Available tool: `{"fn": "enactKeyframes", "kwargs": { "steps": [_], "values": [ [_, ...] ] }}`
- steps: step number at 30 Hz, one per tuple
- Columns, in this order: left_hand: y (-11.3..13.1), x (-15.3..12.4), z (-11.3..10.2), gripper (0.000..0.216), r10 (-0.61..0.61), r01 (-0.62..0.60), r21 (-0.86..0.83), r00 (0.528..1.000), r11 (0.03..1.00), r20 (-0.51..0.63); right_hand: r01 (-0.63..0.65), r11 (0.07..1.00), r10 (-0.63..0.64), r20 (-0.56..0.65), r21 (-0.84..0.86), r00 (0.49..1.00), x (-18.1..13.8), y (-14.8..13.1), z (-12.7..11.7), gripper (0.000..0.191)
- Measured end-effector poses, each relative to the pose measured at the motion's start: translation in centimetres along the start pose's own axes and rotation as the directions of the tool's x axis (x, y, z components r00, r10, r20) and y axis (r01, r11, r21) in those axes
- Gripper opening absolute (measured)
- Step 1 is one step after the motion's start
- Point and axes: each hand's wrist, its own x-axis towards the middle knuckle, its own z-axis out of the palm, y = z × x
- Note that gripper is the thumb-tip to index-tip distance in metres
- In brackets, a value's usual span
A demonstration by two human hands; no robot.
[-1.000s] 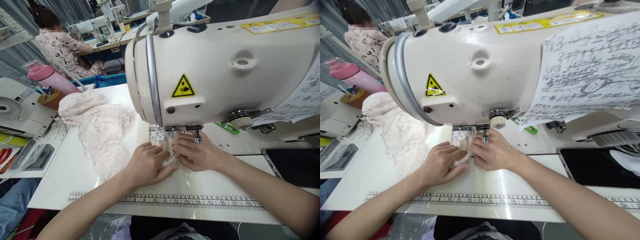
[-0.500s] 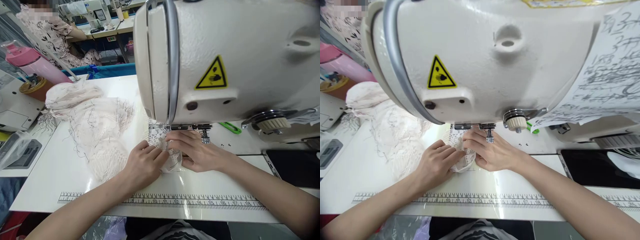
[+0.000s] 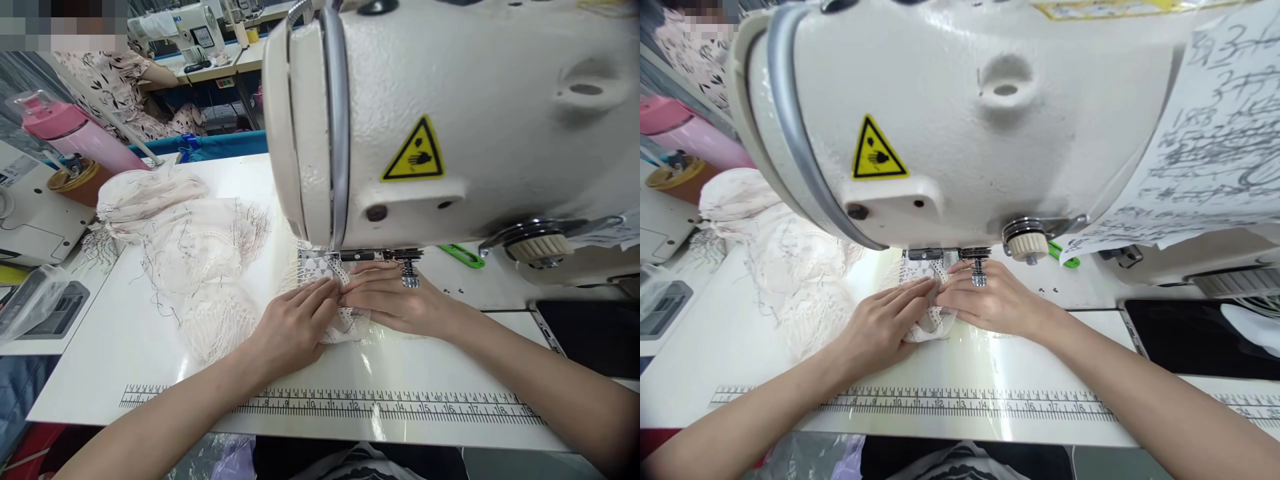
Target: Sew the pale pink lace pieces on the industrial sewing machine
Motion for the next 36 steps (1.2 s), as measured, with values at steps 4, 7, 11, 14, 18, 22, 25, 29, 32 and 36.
{"fn": "enactKeyframes", "kwargs": {
  "steps": [4, 7, 11, 14, 18, 22, 25, 29, 32, 36],
  "values": [
    [0.10, -0.18, 0.01, 0.032, -0.029, 0.029, 0.006, 1.000, 1.000, -0.002, 0.029, 1.000, -0.029, -0.001, -0.005, 1.000, -0.17, 0.13, 0.33, 0.016],
    [0.19, -0.03, 0.02, 0.030, -0.032, 0.032, 0.007, 0.999, 0.999, -0.010, 0.034, 0.999, -0.034, -0.007, -0.008, 0.999, -0.15, 0.07, 0.34, 0.015],
    [0.21, 0.18, 0.11, 0.033, -0.034, 0.034, 0.009, 0.999, 0.999, -0.010, 0.018, 0.999, -0.019, -0.016, -0.037, 1.000, -0.10, 0.01, 0.21, 0.014],
    [0.20, 0.28, 0.16, 0.033, -0.034, 0.035, 0.010, 0.999, 0.999, -0.015, 0.011, 0.998, -0.012, -0.016, -0.067, 1.000, -0.20, 0.14, 0.11, 0.013],
    [0.14, 0.34, 0.29, 0.031, -0.036, 0.036, 0.006, 0.999, 0.999, -0.017, -0.009, 0.992, 0.008, -0.010, -0.126, 1.000, -0.39, 0.27, 0.08, 0.011],
    [-0.01, 0.32, 0.59, 0.033, -0.040, 0.040, -0.002, 0.999, 0.999, -0.016, -0.049, 0.953, 0.045, -0.022, -0.298, 0.999, -0.59, 0.04, 0.12, 0.014],
    [-0.13, 0.32, 0.78, 0.032, -0.040, 0.040, -0.003, 0.999, 0.999, -0.019, -0.079, 0.917, 0.087, 0.000, -0.391, 0.996, -0.76, -0.09, 0.09, 0.016],
    [-0.17, 0.35, 0.75, 0.034, -0.035, 0.035, 0.002, 0.999, 0.999, -0.009, -0.075, 0.930, 0.095, 0.038, -0.360, 0.995, -0.75, -0.05, -0.01, 0.017],
    [-0.18, 0.31, 0.62, 0.028, -0.036, 0.036, -0.006, 0.999, 0.999, -0.004, -0.068, 0.959, 0.076, 0.018, -0.275, 0.997, -0.50, -0.11, -0.01, 0.017],
    [-0.20, 0.15, 0.49, 0.025, -0.063, 0.062, -0.011, 0.998, 0.998, -0.011, 0.001, 0.975, -0.001, 0.001, -0.224, 1.000, -0.08, -0.50, 0.31, 0.018]
  ]
}}
